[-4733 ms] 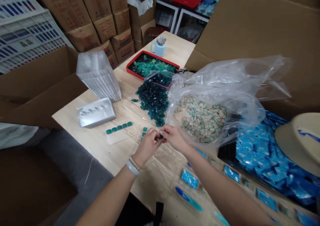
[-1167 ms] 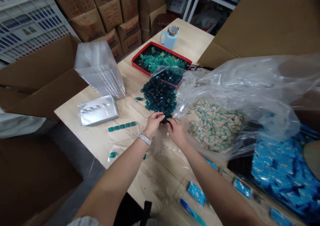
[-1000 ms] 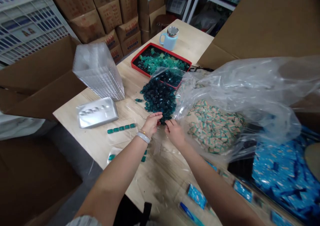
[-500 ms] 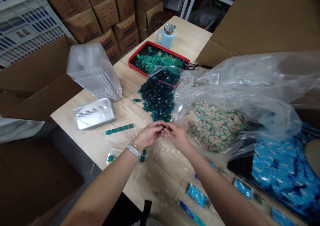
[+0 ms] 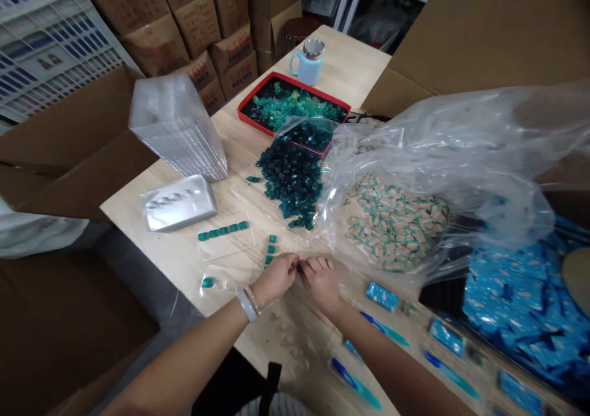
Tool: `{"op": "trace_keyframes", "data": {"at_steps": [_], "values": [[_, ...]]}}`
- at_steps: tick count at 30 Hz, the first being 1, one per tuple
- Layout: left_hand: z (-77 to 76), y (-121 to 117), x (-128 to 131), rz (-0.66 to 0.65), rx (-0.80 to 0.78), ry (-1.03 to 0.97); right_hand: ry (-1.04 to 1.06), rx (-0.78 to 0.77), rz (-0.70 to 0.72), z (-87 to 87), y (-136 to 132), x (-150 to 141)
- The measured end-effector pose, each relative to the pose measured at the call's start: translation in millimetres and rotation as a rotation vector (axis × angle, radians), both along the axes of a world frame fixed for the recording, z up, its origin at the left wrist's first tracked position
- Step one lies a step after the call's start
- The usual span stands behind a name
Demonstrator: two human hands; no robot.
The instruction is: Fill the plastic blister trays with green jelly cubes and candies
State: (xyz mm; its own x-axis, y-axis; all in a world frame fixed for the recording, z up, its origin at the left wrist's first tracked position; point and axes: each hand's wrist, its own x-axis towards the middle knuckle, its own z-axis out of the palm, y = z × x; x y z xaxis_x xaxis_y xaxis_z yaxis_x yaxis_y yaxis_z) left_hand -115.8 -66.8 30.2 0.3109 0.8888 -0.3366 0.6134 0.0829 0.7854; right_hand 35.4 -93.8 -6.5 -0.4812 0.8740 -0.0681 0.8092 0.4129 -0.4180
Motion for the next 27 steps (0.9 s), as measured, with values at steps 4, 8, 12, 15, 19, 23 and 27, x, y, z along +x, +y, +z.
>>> {"op": "trace_keyframes", "data": {"at_steps": [4, 8, 12, 15, 19, 23, 27], "values": [[-0.5, 37.9, 0.3, 0.115, 0.176, 0.174, 0.116, 0.039, -0.129, 9.0, 23.2, 4.1], [-8.7, 68.1, 8.0, 0.124, 0.214, 0.455, 0.153, 0.035, -0.155, 10.0, 75.3, -2.4], [-17.8, 72.6, 4.1, 0.163, 0.177, 0.319, 0.173, -0.021, -0.23, 2.8, 112.2, -9.4], [-23.7, 72.3, -6.7, 0.248, 0.072, 0.017, 0.402, -0.063, -0.322, 1.7, 118.4, -5.2], [-26.7, 74.7, -13.0, 0.409, -0.113, -0.297, 0.502, -0.084, -0.351, 9.4, 113.9, -1.1], [-18.3, 76.3, -8.0, 0.555, -0.296, -0.54, 0.715, -0.259, -0.265, 19.1, 109.6, -4.7], [-4.4, 74.6, -0.9, 0.524, -0.476, -0.674, 0.976, -0.601, -0.232, 28.1, 110.1, -1.7]]}}
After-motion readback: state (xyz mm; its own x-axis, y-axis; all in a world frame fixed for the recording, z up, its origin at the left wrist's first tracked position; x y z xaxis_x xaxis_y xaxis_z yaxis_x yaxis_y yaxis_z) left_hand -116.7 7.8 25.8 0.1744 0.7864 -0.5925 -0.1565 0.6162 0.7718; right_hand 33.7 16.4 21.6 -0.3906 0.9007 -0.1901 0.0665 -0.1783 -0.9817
